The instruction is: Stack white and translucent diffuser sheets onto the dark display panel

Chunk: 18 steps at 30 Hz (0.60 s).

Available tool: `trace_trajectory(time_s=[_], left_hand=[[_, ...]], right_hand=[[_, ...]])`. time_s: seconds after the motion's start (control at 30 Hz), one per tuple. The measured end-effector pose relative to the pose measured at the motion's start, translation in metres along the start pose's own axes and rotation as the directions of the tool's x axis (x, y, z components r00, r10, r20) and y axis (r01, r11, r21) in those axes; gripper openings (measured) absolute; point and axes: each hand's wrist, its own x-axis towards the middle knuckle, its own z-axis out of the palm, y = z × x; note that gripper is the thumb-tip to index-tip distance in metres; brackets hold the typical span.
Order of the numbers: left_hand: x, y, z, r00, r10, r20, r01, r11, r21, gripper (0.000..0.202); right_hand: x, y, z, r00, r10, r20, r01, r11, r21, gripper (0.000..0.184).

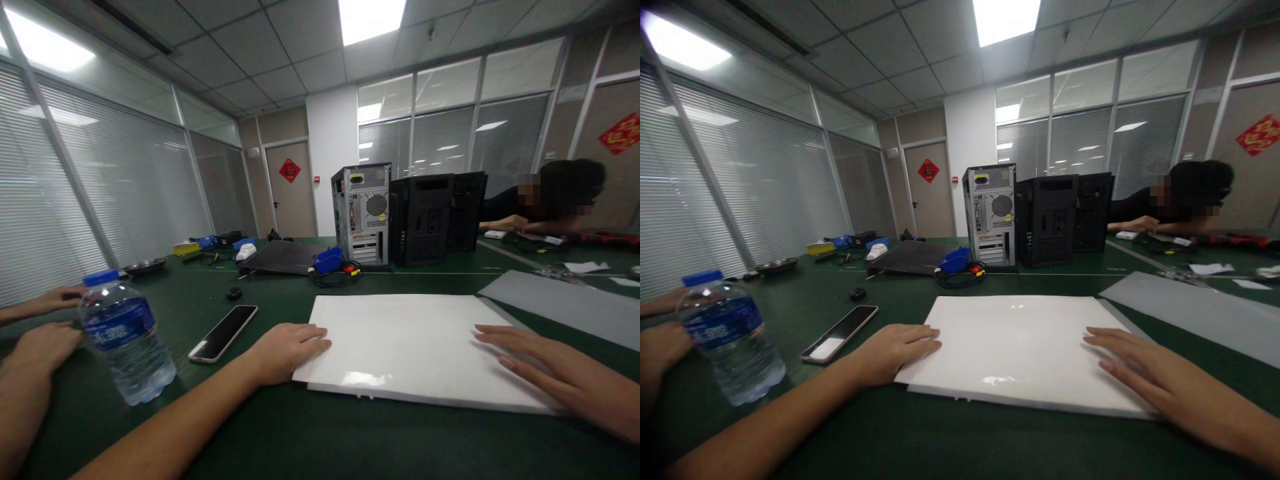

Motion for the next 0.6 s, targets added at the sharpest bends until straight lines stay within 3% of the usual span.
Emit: trace_trajectory(time_s=[0.2, 0.4, 0.6], left_hand=[[-0.002, -0.002, 0.004, 1.0, -0.009, 0.004, 0.009, 1.0, 0.01, 0.052], [-0.003, -0.002, 0.004, 1.0, -0.011, -0.012, 0.011, 1.0, -0.003, 0.051], [-0.002, -0.004, 0.005, 0.999, -0.001, -0.05, -0.001, 0.999, -0.034, 0.047]], right_hand=[[0.004, -0.01, -0.012, 0.994, 0.085, -0.074, -0.094, 0.986, -0.138, 0.057], [0.002, -0.028, -0.018, 0.999, -0.03, -0.027, 0.026, 0.989, -0.146, 0.049], [0.0, -0.037, -0.018, 0.999, -0.04, 0.024, 0.042, 0.996, -0.084, 0.05]])
